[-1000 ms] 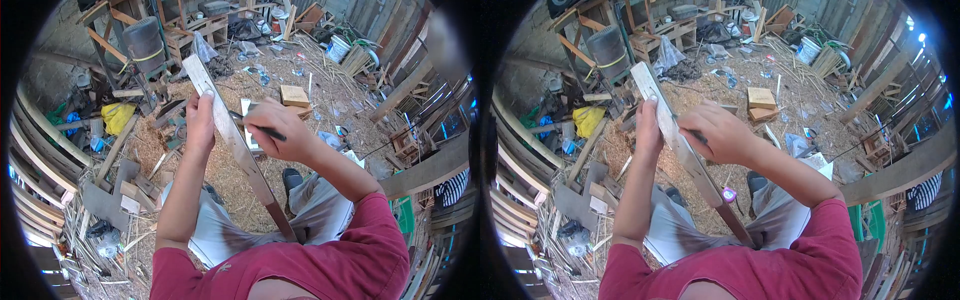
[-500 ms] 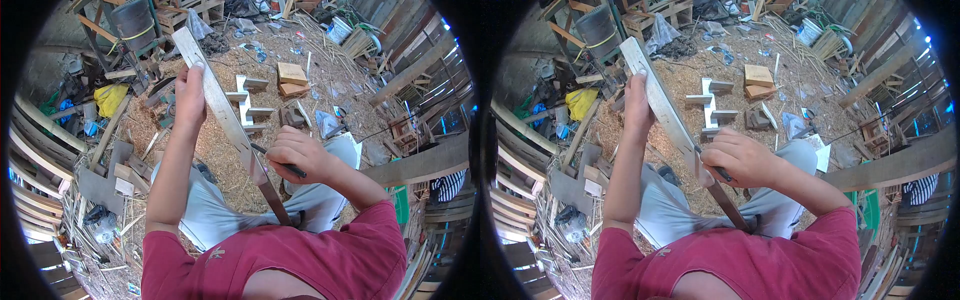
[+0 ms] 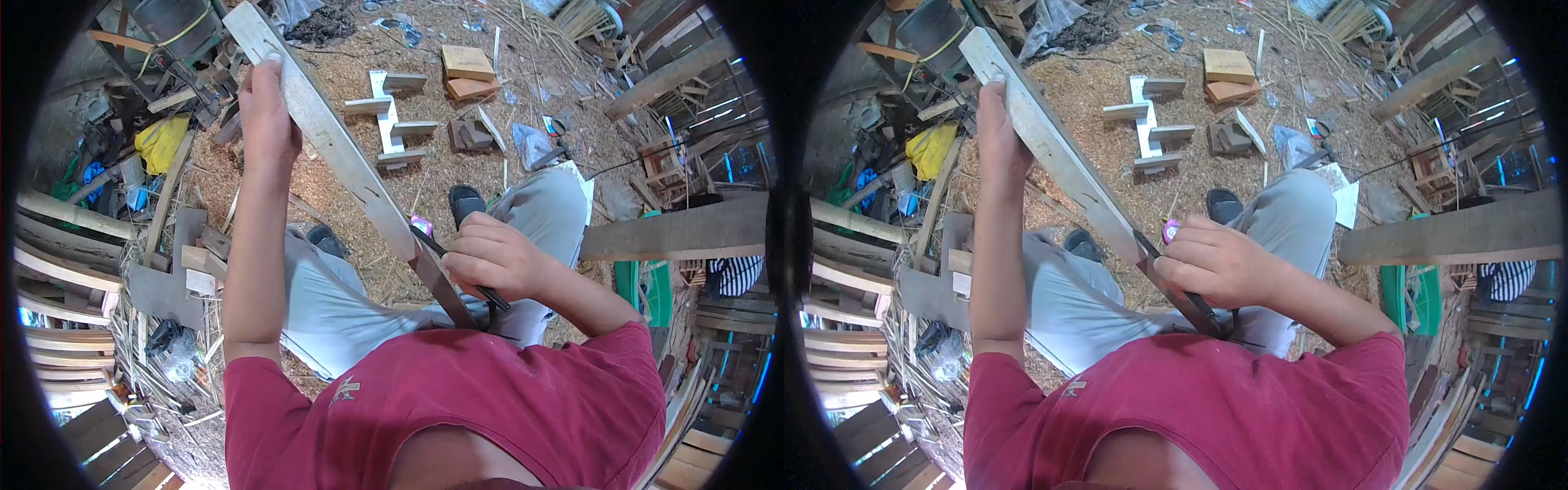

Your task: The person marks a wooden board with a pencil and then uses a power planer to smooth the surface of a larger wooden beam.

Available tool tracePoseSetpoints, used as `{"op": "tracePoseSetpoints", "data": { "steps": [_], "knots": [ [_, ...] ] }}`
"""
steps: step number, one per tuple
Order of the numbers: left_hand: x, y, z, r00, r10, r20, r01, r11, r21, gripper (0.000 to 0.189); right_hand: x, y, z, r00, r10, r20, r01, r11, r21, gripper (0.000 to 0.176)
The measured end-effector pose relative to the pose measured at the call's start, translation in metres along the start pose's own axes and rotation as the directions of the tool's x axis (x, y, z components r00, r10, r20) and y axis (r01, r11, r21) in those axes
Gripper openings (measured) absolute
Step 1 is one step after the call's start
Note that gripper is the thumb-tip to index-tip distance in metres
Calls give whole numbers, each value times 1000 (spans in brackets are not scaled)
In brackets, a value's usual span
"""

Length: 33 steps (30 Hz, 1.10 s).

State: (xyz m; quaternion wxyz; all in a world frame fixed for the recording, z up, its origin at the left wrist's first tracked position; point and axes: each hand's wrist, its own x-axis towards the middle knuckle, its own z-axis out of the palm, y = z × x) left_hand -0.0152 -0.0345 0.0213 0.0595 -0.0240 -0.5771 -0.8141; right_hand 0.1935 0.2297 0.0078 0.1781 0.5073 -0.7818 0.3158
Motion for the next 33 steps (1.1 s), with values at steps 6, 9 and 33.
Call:
{"op": "tracePoseSetpoints", "data": {
  "steps": [6,9,33],
  "knots": [
    [3,-4,-1,1000,-10,-2,11,1000,27,42,-14,-4,7,997,41,-66,-40,999,22,35],
    [3,-5,-1,1000,-3,18,3,1000,25,41,-17,-5,5,997,62,-51,-59,997,46,32],
    [-5,0,12,996,59,-67,-64,995,-81,29,93,66,-26,942,290,168,-328,899,289,6]
  ]
}}
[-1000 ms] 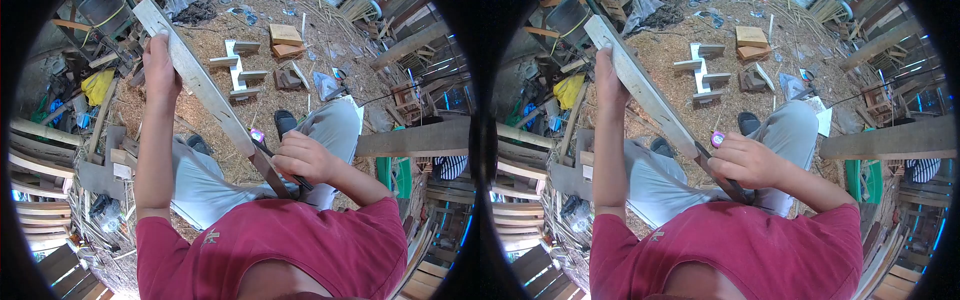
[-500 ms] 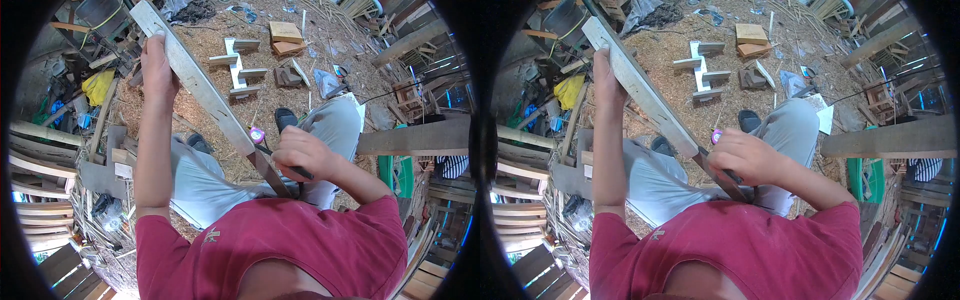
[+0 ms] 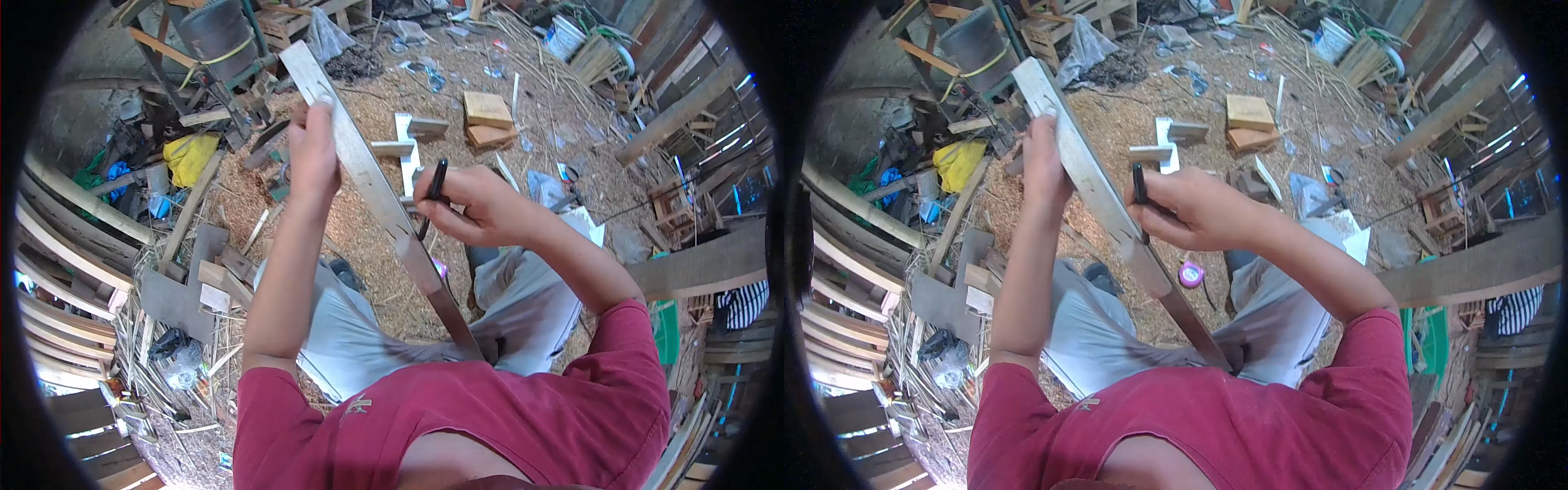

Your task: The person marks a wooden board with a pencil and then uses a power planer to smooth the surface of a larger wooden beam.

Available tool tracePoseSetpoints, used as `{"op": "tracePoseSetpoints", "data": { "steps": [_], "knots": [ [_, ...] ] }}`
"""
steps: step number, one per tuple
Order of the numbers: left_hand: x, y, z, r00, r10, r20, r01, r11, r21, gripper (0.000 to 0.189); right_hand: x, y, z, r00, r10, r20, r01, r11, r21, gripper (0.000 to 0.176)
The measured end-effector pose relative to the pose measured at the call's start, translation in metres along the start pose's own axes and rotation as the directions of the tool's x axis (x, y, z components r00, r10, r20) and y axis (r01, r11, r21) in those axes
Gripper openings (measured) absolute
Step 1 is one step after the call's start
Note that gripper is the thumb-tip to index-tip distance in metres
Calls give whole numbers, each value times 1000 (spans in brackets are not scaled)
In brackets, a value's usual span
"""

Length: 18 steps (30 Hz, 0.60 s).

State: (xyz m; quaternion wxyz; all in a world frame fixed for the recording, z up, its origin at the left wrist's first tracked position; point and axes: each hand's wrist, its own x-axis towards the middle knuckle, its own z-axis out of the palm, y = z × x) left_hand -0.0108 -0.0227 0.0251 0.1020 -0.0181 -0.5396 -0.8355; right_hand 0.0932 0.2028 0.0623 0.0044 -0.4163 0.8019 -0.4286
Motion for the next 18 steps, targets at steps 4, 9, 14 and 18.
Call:
{"op": "tracePoseSetpoints", "data": {
  "steps": [4,9,14,18],
  "knots": [
    [-2,2,-5,999,10,33,-10,1000,-1,23,36,-1,-15,997,-53,-64,50,998,-45,4],
    [-3,2,-5,999,39,37,-39,999,-5,26,81,3,-30,984,-23,-175,26,1000,15,11],
    [-3,5,-3,996,58,64,-57,998,-9,28,127,6,-49,965,-59,-257,68,997,27,14],
    [-6,11,4,994,98,47,-98,995,8,25,164,10,-63,938,-120,-324,132,991,16,15]
  ]
}}
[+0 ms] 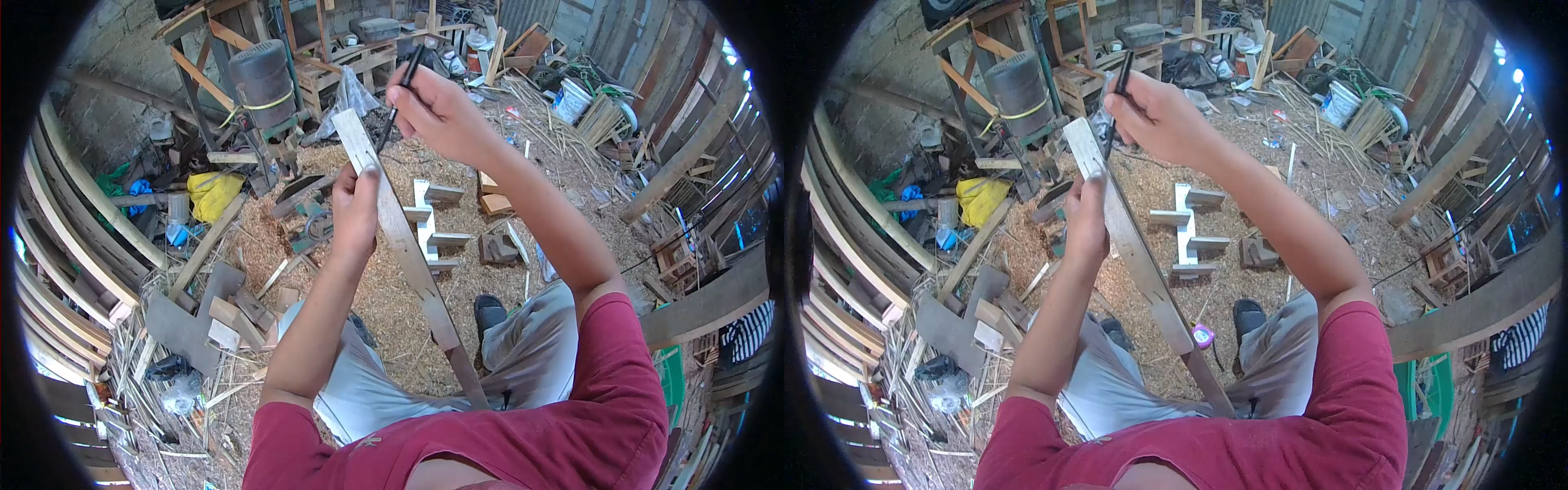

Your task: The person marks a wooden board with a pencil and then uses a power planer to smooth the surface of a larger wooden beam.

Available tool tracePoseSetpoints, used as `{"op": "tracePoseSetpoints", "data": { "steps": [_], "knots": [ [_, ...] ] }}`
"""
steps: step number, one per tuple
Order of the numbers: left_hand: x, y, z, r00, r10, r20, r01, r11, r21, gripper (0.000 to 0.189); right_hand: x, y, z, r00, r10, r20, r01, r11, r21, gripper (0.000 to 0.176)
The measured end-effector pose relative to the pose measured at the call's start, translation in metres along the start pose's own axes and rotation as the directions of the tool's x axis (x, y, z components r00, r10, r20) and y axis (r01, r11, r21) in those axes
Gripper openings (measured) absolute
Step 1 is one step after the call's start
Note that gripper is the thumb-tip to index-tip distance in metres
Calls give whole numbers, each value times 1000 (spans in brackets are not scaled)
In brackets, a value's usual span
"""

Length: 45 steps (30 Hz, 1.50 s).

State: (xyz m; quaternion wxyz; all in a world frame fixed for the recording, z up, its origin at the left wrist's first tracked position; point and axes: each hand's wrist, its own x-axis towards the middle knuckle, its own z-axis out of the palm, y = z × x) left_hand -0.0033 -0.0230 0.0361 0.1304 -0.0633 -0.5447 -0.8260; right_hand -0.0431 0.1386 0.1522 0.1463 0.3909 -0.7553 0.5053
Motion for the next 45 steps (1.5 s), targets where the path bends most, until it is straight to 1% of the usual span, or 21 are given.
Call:
{"op": "tracePoseSetpoints", "data": {
  "steps": [1,2,3,4,8,10,13,16,19,20,24,27,29,30,31,33,36,39,40,43,45],
  "knots": [
    [-1,3,2,1000,2,3,-2,1000,6,25,9,2,0,999,-31,-21,31,999,-17,14],
    [-4,6,4,999,-31,-14,31,999,13,22,17,5,0,997,-60,-41,59,998,-35,14],
    [-4,5,4,1000,-21,-1,21,1000,-11,22,24,4,1,995,-88,-56,85,995,-53,14],
    [-3,3,3,1000,-12,10,12,999,-37,21,28,3,3,993,-88,-78,88,996,-9,13],
    [-4,2,4,1000,3,11,-2,996,-88,20,36,4,7,976,-167,-137,147,979,-143,12],
    [-3,2,2,1000,2,29,0,997,-73,20,34,9,11,961,-216,-174,176,960,-215,12],
    [-3,1,1,999,9,35,-7,998,-66,21,26,9,13,930,-338,-144,284,910,-301,10],
    [-5,8,5,999,-3,32,5,997,-73,23,13,3,13,937,-342,-73,299,891,-343,7],
    [-2,3,3,1000,9,16,-8,998,-64,25,2,14,16,825,-566,-6,502,737,-453,7],
    [0,-1,2,1000,17,9,-16,998,-57,25,-11,15,15,847,-532,-10,482,775,-409,11],
    [4,-10,-7,999,-31,28,32,998,-55,27,-64,6,10,864,-488,123,499,802,-328,16],
    [2,-10,-7,997,-78,11,78,996,-43,28,-124,-4,9,901,-402,166,434,834,-340,20],
    [3,-11,-5,997,-77,-18,77,997,-27,30,-162,-11,5,890,-367,270,430,872,-234,27],
    [4,-12,-5,996,-81,-31,81,997,-5,30,-178,-17,6,885,-372,280,435,875,-213,32],
    [4,-13,-5,995,-86,-41,87,996,18,31,-197,-20,10,883,-377,280,444,863,-240,32],
    [3,-13,-3,992,-113,-54,114,994,8,31,-224,-34,9,883,-309,352,406,880,-245,32],
    [4,-13,-2,983,-173,-55,173,985,4,31,-258,-44,13,907,-263,328,344,912,-221,33],
    [10,-23,-5,993,-111,-31,112,993,43,33,-282,-48,16,919,-260,295,333,915,-229,35],
    [11,-26,-6,995,-99,-22,100,994,42,37,-287,-48,17,924,-251,288,321,920,-225,35],
    [10,-25,-8,987,-159,-12,159,983,94,40,-298,-48,16,940,-223,258,276,941,-197,35],
    [10,-27,-9,988,-155,24,152,984,96,40,-300,-43,13,951,-208,230,246,958,-150,36]
  ]
}}
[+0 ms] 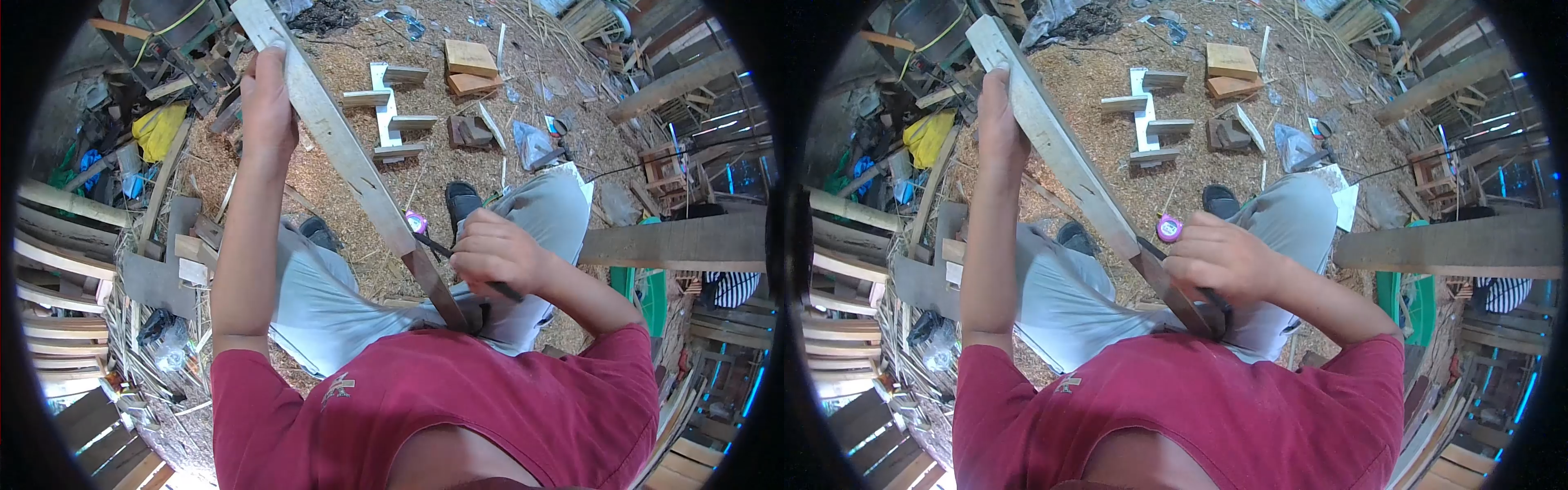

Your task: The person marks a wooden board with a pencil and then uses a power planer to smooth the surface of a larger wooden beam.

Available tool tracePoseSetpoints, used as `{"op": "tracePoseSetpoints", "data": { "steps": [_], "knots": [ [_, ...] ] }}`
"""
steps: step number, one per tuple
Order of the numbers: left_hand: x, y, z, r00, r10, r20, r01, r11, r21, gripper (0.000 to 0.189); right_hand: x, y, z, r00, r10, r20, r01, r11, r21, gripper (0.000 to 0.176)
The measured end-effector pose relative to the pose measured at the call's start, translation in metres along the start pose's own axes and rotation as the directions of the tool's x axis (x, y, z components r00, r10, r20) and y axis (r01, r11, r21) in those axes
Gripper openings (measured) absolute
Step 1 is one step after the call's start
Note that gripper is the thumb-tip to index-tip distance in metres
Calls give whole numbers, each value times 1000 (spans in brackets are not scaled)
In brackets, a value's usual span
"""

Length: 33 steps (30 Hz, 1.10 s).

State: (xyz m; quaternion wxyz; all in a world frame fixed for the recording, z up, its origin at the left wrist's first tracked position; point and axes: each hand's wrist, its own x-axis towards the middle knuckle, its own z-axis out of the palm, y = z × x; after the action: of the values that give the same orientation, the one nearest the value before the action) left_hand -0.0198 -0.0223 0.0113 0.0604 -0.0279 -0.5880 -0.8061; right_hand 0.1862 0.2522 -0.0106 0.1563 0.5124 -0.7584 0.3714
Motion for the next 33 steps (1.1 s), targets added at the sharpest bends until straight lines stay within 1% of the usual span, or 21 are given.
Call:
{"op": "tracePoseSetpoints", "data": {
  "steps": [1,2,3,4,5,7,8,9,12,13,16,20,21,23,24,27,30,33],
  "knots": [
    [1,0,-1,1000,8,16,-8,1000,1,41,-7,4,-7,996,59,60,-62,997,45,26],
    [2,0,-3,999,16,30,-16,1000,1,41,-8,5,-3,983,154,-101,-140,982,130,22],
    [5,-2,-5,1000,1,26,-1,1000,4,41,-6,5,5,934,256,-248,-201,953,225,19],
    [7,-4,-6,1000,-15,23,15,1000,5,41,0,5,9,866,367,-339,-279,918,282,17],
    [8,-8,-6,999,-34,20,34,999,5,41,6,6,13,776,469,-420,-336,873,354,18],
    [5,-6,-2,998,-61,7,61,997,-44,32,20,11,31,574,712,-404,-468,690,552,16],
    [4,-6,-1,997,-74,-1,74,995,-68,29,23,15,39,455,810,-369,-504,576,644,14],
    [6,-8,-2,998,-63,5,63,996,-61,28,16,24,48,415,881,-228,-536,439,720,17],
    [12,-14,-9,999,-46,15,47,997,-53,28,8,30,68,377,925,34,-625,228,746,24],
    [12,-15,-9,999,-50,16,51,997,-64,28,5,29,73,410,908,83,-595,197,779,29],
    [7,-13,-7,998,-59,-4,58,997,-49,27,1,27,79,462,881,105,-640,249,727,30],
    [13,-16,-6,997,-75,-12,74,995,-67,27,10,18,73,449,860,241,-689,162,706,39],
    [15,-19,-9,997,-71,0,71,997,-19,32,9,18,78,504,853,133,-664,284,691,45],
    [20,-23,-14,997,-68,25,66,995,76,42,11,17,84,527,847,73,-667,359,653,46],
    [20,-24,-14,998,-65,17,63,995,71,42,11,18,85,539,841,41,-666,396,632,46],
    [19,-26,-12,997,-73,5,72,996,60,43,12,19,84,481,868,121,-694,293,658,45],
    [18,-23,-9,996,-88,3,87,995,53,44,12,19,86,443,877,185,-668,186,720,45],
    [17,-24,-10,996,-77,-35,79,995,68,46,17,16,86,452,870,196,-661,179,729,44]
  ]
}}
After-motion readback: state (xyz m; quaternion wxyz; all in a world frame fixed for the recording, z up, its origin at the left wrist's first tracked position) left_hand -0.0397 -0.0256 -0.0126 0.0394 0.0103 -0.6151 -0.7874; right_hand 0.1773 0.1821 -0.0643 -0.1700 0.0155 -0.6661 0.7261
